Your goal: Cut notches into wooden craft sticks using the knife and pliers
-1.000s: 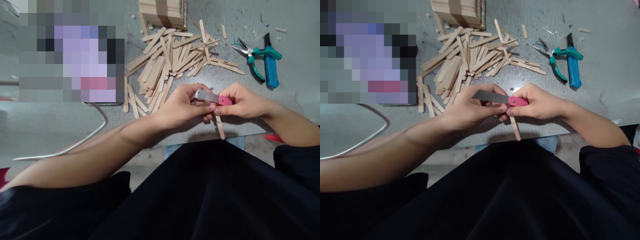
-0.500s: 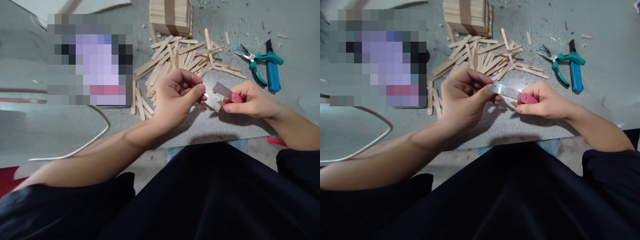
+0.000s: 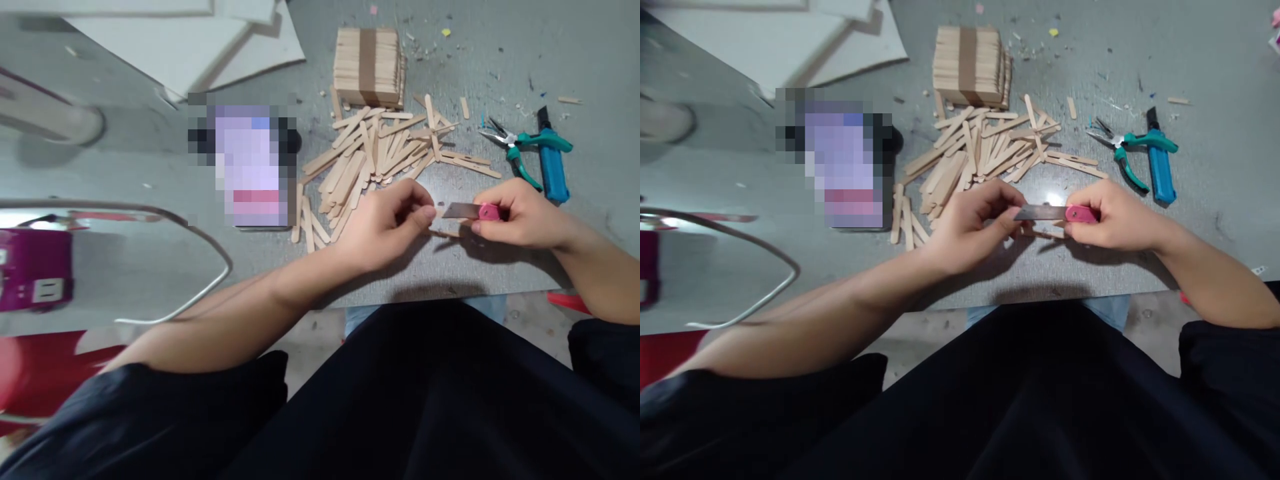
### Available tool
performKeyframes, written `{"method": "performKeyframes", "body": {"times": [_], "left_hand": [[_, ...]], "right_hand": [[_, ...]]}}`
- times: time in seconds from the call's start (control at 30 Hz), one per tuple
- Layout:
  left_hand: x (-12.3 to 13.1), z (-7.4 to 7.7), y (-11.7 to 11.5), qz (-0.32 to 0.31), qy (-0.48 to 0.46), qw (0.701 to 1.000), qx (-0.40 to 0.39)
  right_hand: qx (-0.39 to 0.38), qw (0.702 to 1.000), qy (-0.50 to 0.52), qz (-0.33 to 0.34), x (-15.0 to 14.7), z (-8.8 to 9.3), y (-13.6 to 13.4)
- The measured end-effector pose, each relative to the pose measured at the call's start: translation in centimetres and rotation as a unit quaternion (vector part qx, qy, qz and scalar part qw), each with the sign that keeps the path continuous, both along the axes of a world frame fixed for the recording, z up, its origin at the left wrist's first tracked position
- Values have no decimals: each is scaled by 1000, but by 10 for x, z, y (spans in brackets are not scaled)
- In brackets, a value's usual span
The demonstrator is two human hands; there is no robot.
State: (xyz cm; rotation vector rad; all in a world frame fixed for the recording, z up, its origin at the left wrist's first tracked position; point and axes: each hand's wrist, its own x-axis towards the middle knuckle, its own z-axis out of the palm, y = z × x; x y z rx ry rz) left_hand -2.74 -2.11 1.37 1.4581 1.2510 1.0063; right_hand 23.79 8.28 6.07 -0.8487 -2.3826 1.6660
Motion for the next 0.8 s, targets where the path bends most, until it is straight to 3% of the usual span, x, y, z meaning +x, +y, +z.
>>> {"method": "performKeyframes", "body": {"times": [0.1,0.2,0.3,0.4,0.47,0.63,0.7,0.8], "left_hand": [[-1,4,4,-79,59,995,11],[-1,7,6,-117,0,993,-23],[0,7,6,-106,-118,984,-82],[-1,5,7,-78,-204,969,-113],[0,4,8,-60,-245,961,-114],[2,6,7,-9,-314,938,-146],[5,8,5,-10,-330,931,-155],[8,10,2,-19,-345,924,-163]], "right_hand": [[9,1000,-5,-2,1,0,0],[10,1000,10,-1,2,-4,-1],[58,994,74,-60,2,-14,-2],[135,966,162,-147,3,-30,0],[173,951,196,-164,5,-41,4],[301,922,226,-86,9,-52,10],[333,913,229,-50,8,-52,7],[369,907,197,-48,4,-50,-1]]}}
